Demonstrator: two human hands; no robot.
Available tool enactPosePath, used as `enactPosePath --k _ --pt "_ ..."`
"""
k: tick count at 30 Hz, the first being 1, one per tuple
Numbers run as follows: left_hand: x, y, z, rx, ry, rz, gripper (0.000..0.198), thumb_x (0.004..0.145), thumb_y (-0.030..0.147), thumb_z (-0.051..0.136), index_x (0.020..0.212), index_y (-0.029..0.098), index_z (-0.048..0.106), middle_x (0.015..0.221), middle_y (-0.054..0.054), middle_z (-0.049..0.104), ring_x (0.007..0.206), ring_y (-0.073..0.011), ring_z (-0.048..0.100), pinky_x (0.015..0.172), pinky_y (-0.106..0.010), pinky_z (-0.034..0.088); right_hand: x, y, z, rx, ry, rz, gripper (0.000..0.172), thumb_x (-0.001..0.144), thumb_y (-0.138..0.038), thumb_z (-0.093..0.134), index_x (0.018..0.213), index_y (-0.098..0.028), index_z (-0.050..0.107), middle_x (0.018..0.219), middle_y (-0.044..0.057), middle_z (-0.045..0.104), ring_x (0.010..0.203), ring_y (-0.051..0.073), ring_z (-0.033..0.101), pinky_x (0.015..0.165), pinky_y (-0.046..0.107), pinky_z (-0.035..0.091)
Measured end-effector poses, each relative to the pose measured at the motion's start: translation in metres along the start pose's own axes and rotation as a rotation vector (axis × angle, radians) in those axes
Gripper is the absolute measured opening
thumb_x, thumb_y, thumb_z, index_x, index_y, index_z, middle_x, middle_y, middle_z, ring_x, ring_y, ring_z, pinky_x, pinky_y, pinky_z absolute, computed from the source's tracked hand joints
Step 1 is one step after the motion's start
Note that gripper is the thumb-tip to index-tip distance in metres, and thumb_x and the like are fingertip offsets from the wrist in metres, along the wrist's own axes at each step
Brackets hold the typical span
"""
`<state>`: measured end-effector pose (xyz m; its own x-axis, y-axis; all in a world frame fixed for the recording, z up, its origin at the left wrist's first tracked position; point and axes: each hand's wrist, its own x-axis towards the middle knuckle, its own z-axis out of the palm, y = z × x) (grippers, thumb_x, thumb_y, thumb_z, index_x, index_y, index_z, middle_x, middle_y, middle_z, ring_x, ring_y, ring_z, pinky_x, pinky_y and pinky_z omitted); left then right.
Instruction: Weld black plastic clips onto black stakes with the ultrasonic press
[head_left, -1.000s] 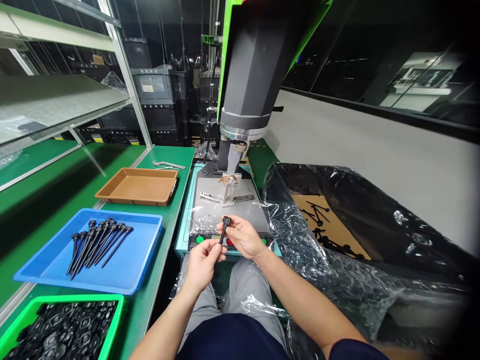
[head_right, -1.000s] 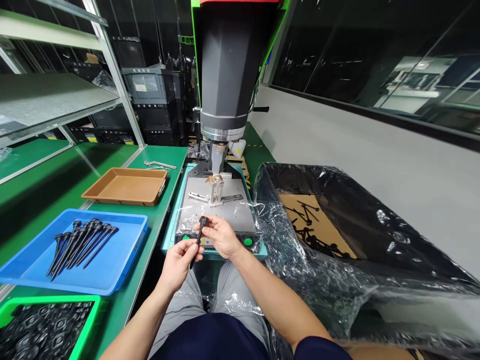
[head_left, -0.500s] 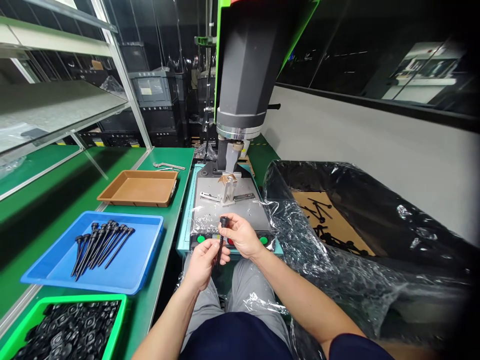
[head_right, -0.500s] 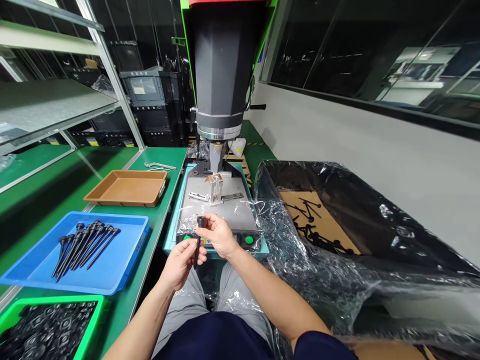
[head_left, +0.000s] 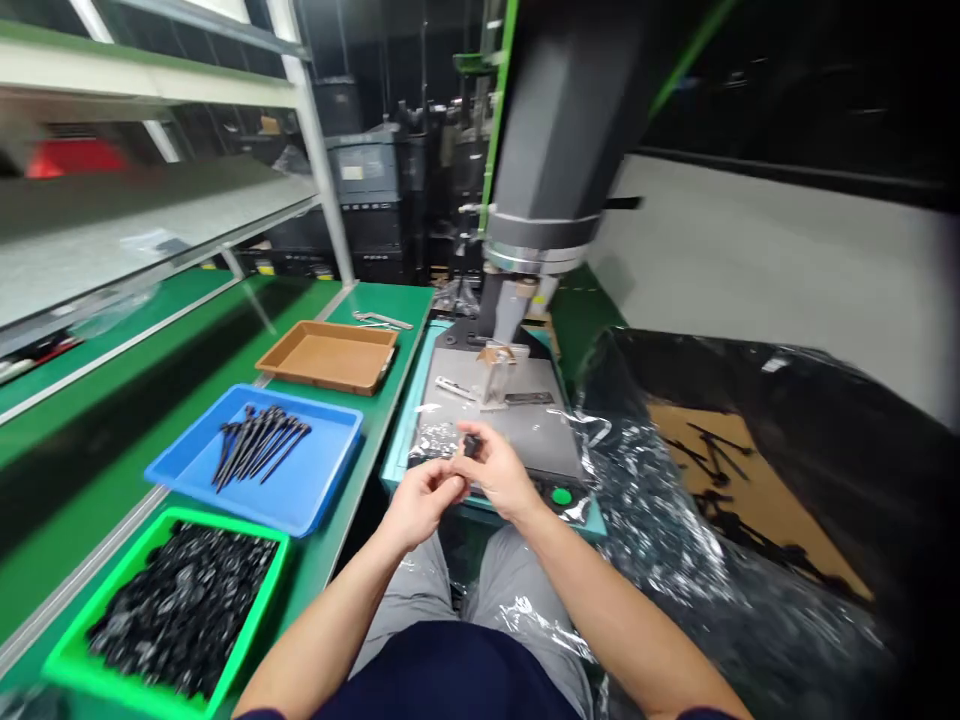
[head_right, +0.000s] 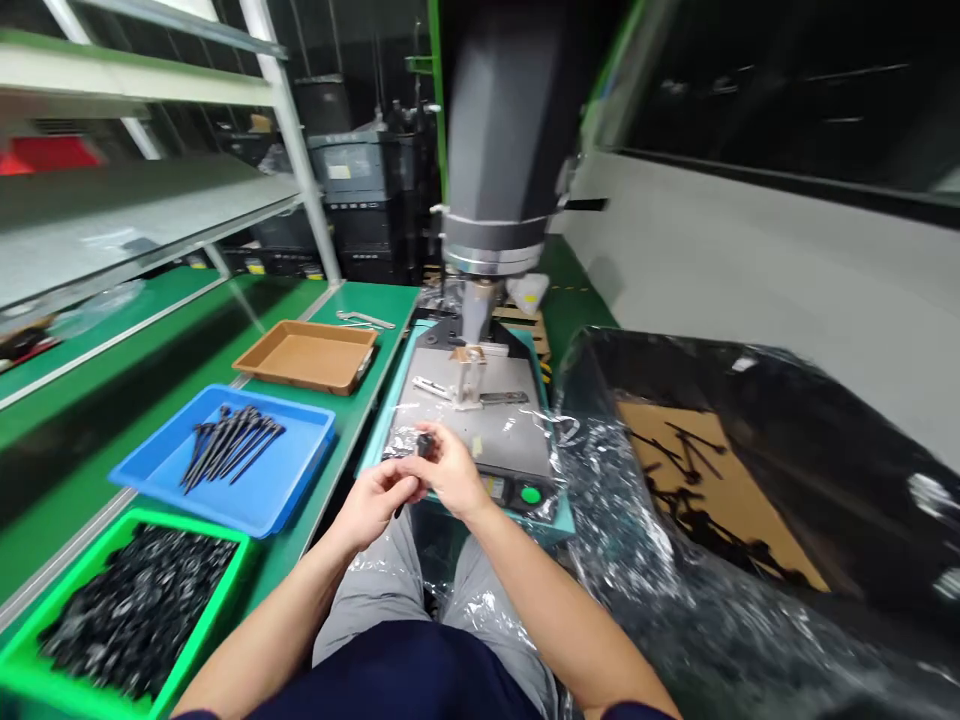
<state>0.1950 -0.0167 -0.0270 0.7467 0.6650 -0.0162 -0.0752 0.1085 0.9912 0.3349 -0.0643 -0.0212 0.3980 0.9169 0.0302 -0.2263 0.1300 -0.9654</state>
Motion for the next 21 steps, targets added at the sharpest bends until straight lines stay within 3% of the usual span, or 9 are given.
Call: enactPosePath --k 3,6,7,9,13,16,21 --pt "0.004 0.017 -0.03 0.31 0.161 0.082 0.021 0.079 0.032 0.066 0.087 0.014 0.071 0.079 -0.004 0.068 0.072 -0.0165 0.061 0.071 -0.029 0.047 0.002 0.005 -0.006 0.017 -0.017 -0.018 0.055 0.062 -0.034 0.084 0.108 -0.022 0.058 0.082 0.001 0.061 0.074 0.016 0.057 0.068 0.029 0.048" --pt "0.009 0.037 -0.086 0.765 0.464 0.121 0.019 0.079 0.027 0.064 0.09 0.016 0.074 0.09 -0.006 0.069 0.087 -0.0196 0.062 0.081 -0.03 0.046 0.005 0.009 -0.015 0.005 -0.06 0.032 0.045 0.068 -0.043 0.08 0.103 -0.02 0.061 0.076 0.002 0.06 0.07 0.016 0.056 0.067 0.029 0.048" --pt "0.008 0.043 -0.109 0.921 0.544 0.077 0.02 0.081 0.027 0.062 0.094 0.017 0.074 0.092 -0.006 0.07 0.092 -0.0202 0.062 0.084 -0.03 0.046 0.004 0.009 -0.018 -0.013 -0.081 0.051 0.044 0.069 -0.044 0.079 0.101 -0.02 0.061 0.075 0.002 0.06 0.069 0.015 0.056 0.066 0.029 0.048" --pt "0.005 0.051 -0.156 1.189 0.637 -0.166 0.025 0.083 0.031 0.06 0.102 0.021 0.073 0.097 -0.005 0.071 0.095 -0.0197 0.062 0.086 -0.029 0.046 0.0 0.007 -0.025 -0.047 -0.111 0.092 0.044 0.07 -0.045 0.079 0.1 -0.018 0.062 0.075 0.002 0.06 0.068 0.015 0.057 0.065 0.028 0.048" --pt "-0.007 0.046 -0.23 1.281 0.733 -0.409 0.023 0.082 0.026 0.058 0.096 0.018 0.074 0.1 -0.01 0.073 0.096 -0.0251 0.065 0.084 -0.033 0.048 -0.011 0.004 -0.042 -0.07 -0.063 0.181 0.05 0.064 -0.048 0.082 0.099 -0.017 0.063 0.076 0.003 0.063 0.068 0.015 0.058 0.064 0.026 0.05" --pt "-0.012 0.029 -0.26 1.324 0.76 -0.543 0.021 0.079 0.022 0.059 0.093 0.017 0.074 0.102 -0.012 0.072 0.1 -0.0276 0.064 0.083 -0.034 0.049 -0.016 0.006 -0.055 -0.08 -0.012 0.204 0.051 0.062 -0.05 0.083 0.096 -0.017 0.064 0.073 0.003 0.063 0.067 0.015 0.058 0.065 0.026 0.051" --pt "-0.007 0.005 -0.277 1.362 0.785 -0.618 0.02 0.078 0.022 0.062 0.094 0.018 0.073 0.104 -0.012 0.072 0.102 -0.0272 0.064 0.082 -0.033 0.05 -0.024 0.012 -0.068 -0.112 0.045 0.25 0.054 0.059 -0.053 0.083 0.095 -0.016 0.065 0.073 0.003 0.065 0.068 0.015 0.06 0.065 0.023 0.052"
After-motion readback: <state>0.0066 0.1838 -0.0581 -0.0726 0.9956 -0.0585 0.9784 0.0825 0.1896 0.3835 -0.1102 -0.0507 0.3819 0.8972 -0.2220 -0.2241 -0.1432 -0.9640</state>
